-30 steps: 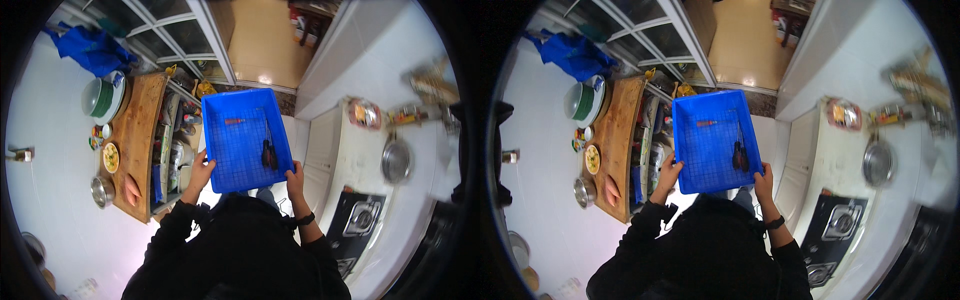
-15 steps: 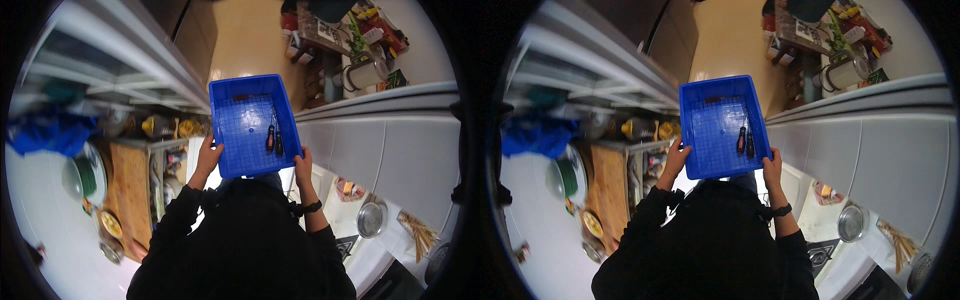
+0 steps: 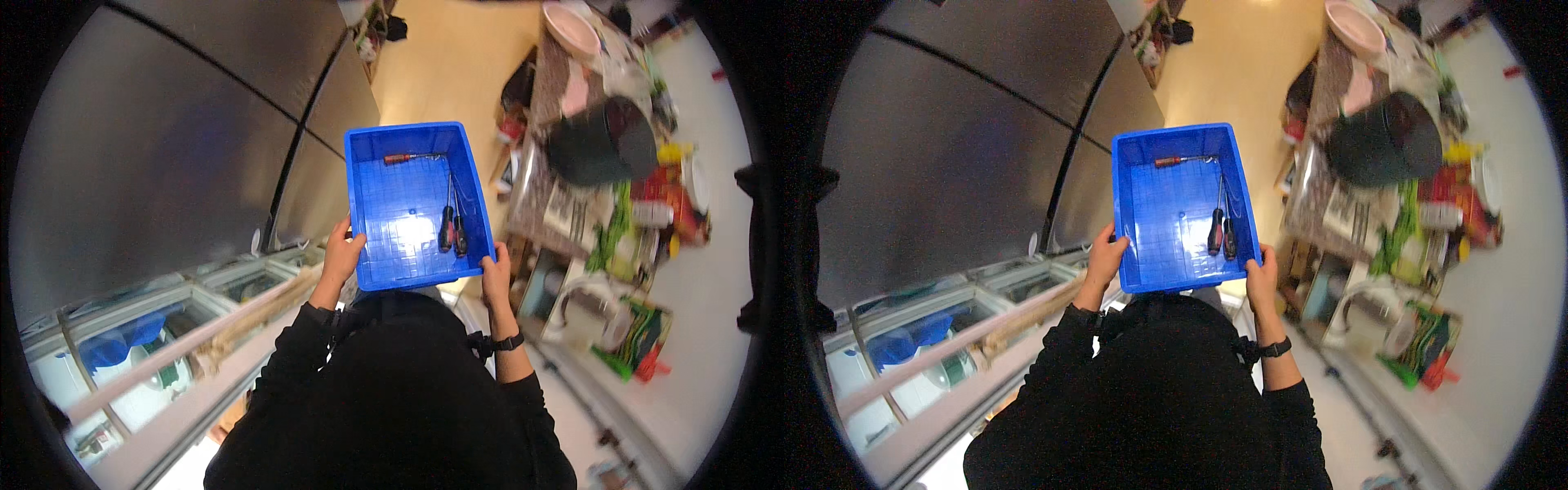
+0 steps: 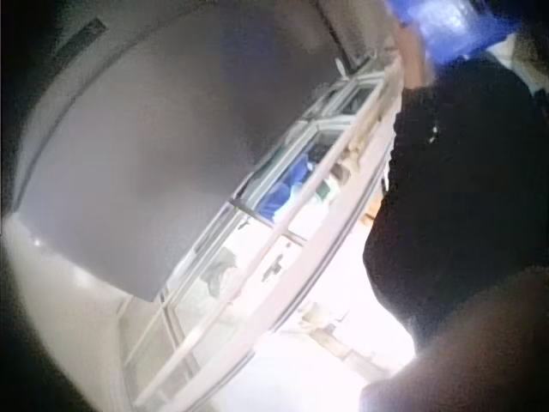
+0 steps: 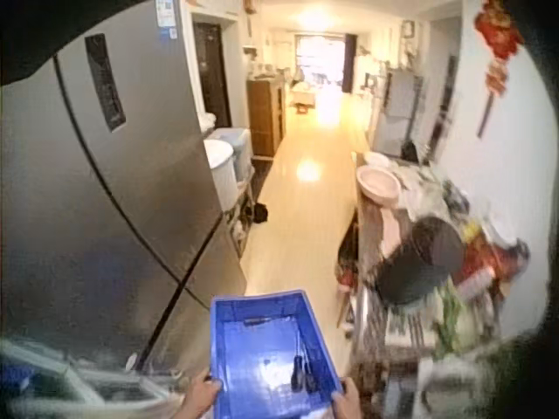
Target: The person uses a screwdriver to adjust and tighten components inside a gas stove burner. They then place the burner cap back on the stove and turn the control knob. Finally, they gather tools into a blue tray and move it away from the stove.
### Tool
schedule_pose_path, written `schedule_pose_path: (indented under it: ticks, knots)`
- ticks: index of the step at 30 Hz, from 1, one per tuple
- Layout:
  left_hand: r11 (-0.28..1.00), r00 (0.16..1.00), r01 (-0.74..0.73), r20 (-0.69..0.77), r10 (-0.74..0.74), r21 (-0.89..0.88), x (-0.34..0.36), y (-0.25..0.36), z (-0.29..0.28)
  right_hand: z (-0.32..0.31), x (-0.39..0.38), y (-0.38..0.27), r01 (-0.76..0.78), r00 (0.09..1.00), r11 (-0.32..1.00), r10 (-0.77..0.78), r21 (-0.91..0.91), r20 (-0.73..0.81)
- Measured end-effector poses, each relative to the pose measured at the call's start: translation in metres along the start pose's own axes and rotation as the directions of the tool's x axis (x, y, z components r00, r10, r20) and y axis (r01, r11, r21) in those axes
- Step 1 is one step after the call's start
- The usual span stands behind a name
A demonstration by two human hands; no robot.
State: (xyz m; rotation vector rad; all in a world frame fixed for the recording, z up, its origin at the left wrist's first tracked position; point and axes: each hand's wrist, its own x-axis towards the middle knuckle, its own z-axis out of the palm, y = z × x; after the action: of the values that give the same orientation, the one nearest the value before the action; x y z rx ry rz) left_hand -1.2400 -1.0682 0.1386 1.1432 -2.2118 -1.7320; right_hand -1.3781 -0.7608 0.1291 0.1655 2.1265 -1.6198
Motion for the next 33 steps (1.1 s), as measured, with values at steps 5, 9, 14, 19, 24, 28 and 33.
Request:
schedule_pose_path:
  ticks: [5,9,14,19,24,28,33]
  knots:
    - [0.999,0.999,-0.014,-0.034,0.012,-0.048,0.168,0.072,0.020,0.036,0.173,-0.080,0.047,0.997,0.999,-0.046,-0.013,0.065]
    - [0.999,1.000,-0.014,0.013,0.014,0.038,0.312,0.136,0.030,0.067,0.291,-0.139,-0.043,0.999,0.990,0.040,0.134,0.024]
    - [0.980,0.991,-0.098,0.106,0.081,0.174,0.486,0.236,0.067,0.077,0.435,-0.219,-0.081,0.994,0.993,0.087,0.086,-0.068]
    - [0.989,0.976,-0.051,0.216,0.019,0.141,0.655,0.291,0.129,0.070,0.599,-0.270,-0.032,0.991,0.993,0.046,0.112,-0.123]
    - [0.994,0.982,-0.084,0.176,0.071,0.067,0.789,0.361,0.175,0.060,0.763,-0.354,0.029,0.999,0.992,-0.024,0.120,-0.047]
    - [0.991,0.983,-0.018,0.176,0.041,-0.130,0.890,0.439,0.206,0.056,0.882,-0.436,0.058,0.998,0.997,-0.056,0.049,-0.028]
    - [0.990,0.972,-0.007,0.231,0.041,-0.144,1.036,0.508,0.255,0.060,1.039,-0.494,0.128,0.990,0.991,-0.130,-0.024,-0.056]
